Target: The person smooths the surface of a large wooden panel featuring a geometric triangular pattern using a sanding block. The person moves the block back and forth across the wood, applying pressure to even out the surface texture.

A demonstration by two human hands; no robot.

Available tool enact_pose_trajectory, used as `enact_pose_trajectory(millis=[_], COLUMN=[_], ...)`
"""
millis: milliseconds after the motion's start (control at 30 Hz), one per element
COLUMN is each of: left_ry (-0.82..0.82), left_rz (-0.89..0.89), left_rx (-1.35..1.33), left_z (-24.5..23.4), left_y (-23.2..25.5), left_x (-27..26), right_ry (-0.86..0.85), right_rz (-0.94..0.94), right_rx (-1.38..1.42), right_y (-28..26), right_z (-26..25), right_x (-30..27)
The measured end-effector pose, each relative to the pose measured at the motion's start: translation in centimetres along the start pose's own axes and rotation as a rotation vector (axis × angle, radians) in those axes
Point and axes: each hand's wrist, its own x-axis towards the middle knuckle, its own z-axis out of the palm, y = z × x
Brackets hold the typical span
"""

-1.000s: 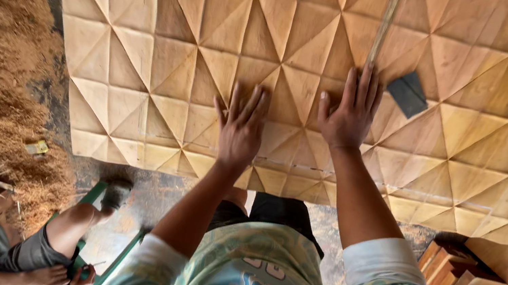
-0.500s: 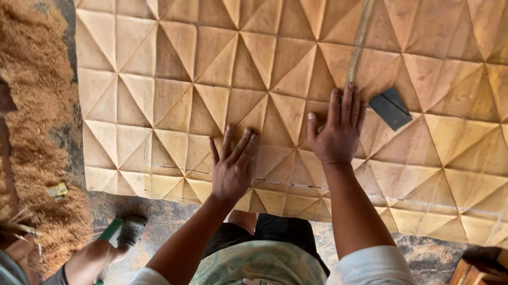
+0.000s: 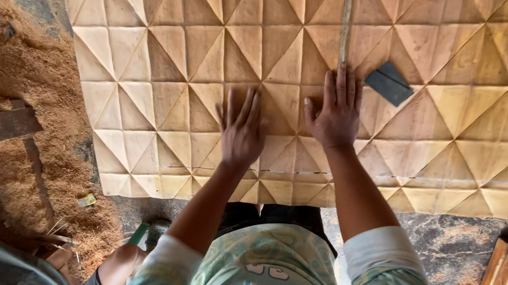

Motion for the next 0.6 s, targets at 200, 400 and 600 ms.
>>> enact_pose_trajectory(millis=[200,400,600], left_ry=[0.011,0.112,0.074], left_rz=[0.023,0.035,0.08], left_rx=[-0.11,-0.193,0.069], left_z=[0.8,-1.4,-3.4], left_y=[-0.6,-7.8,-14.3], left_x=[0.5,5.4,8.8], right_ry=[0.038,0.072,-0.186], right_rz=[0.011,0.061,0.138], right_rx=[0.015,0.244,0.079], right_y=[-0.7,-10.3,-19.3], right_z=[-0.3,1.5,5.3], right_x=[1.2,-2.8,-2.9])
